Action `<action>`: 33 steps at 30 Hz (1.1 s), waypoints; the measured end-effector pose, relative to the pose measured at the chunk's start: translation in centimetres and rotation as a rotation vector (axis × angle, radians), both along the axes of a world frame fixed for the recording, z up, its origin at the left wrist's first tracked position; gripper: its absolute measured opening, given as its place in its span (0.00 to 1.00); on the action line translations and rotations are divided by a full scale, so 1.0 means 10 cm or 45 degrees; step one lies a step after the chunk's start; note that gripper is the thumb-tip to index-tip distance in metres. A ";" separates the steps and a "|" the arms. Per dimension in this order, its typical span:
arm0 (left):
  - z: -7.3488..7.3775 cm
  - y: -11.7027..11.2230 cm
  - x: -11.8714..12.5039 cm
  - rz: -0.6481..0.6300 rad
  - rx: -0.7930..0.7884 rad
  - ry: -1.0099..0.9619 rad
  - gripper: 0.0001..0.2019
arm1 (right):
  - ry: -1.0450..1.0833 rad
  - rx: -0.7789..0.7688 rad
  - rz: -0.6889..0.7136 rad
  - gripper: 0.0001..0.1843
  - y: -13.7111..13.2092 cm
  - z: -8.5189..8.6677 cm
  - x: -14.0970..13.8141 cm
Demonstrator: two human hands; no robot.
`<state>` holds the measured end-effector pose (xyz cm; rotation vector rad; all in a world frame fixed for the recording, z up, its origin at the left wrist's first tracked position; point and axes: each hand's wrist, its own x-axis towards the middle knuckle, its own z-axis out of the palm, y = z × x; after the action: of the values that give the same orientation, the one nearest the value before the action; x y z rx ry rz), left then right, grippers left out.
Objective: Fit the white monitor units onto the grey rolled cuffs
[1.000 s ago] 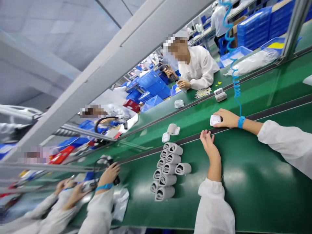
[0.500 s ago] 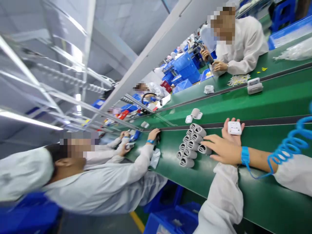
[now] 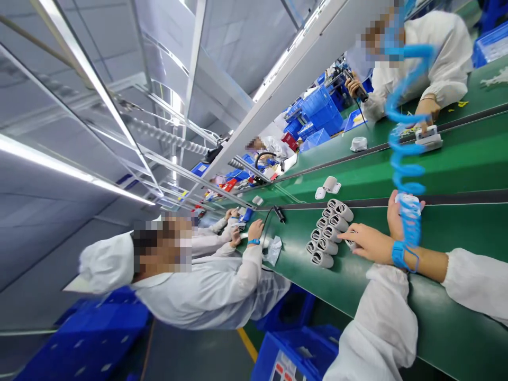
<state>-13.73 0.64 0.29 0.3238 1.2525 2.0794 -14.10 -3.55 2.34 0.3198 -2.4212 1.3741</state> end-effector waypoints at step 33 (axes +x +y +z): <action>-0.10 -0.08 0.07 -0.005 -0.193 0.689 0.44 | -0.230 -1.442 -0.268 0.30 1.70 -0.26 1.41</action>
<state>-13.05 -0.16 -0.68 0.8576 1.7042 1.9407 -0.04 13.49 -0.23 -0.3460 -1.3538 2.4113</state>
